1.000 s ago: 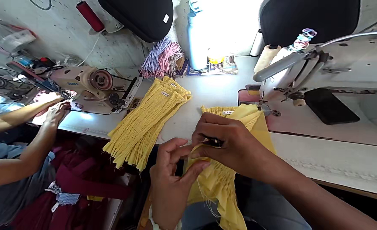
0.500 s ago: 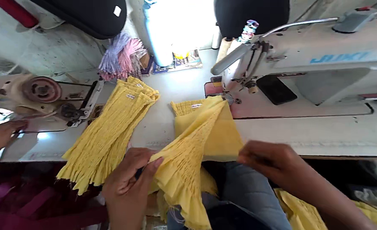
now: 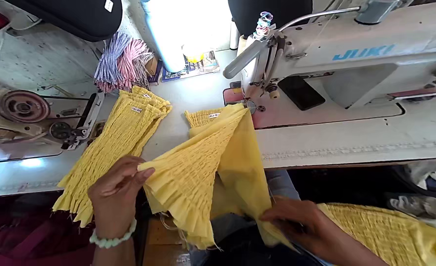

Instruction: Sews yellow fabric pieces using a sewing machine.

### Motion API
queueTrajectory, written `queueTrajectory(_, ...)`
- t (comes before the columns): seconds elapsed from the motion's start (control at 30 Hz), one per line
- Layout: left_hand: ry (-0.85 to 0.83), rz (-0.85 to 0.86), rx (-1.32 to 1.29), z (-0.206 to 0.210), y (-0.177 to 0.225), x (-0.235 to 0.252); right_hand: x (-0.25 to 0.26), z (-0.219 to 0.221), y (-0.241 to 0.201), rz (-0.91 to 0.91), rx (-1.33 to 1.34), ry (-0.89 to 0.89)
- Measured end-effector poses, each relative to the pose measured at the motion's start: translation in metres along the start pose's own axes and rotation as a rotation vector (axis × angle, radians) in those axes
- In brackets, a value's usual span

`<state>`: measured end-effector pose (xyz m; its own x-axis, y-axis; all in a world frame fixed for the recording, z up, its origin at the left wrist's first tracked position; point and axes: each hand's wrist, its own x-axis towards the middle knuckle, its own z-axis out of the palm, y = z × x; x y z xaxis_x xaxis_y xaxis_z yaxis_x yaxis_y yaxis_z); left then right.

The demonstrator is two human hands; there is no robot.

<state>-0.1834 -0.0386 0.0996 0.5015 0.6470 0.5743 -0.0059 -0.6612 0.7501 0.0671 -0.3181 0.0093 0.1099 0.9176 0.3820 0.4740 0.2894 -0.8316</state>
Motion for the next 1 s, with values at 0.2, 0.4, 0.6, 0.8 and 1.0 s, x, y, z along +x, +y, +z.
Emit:
queueTrajectory(0.2,0.048,-0.043,-0.053,0.000,-0.010,0.009,0.056,0.000,-0.039,-0.401,-0.260,0.003)
queueTrajectory(0.4,0.038,-0.052,-0.082,0.011,0.014,-0.010,0.120,0.026,-0.066,-0.512,-0.352,0.059)
queueTrajectory(0.6,0.036,-0.008,-0.121,0.027,0.037,-0.024,0.157,0.043,-0.074,-0.478,-0.288,0.154)
queueTrajectory(0.8,0.012,0.089,-0.048,0.032,0.044,-0.031,0.159,0.048,-0.079,-0.415,-0.306,0.225)
queueTrajectory(1.0,0.009,0.189,0.056,0.036,0.052,-0.034,0.157,0.044,-0.083,-0.365,-0.265,0.243)
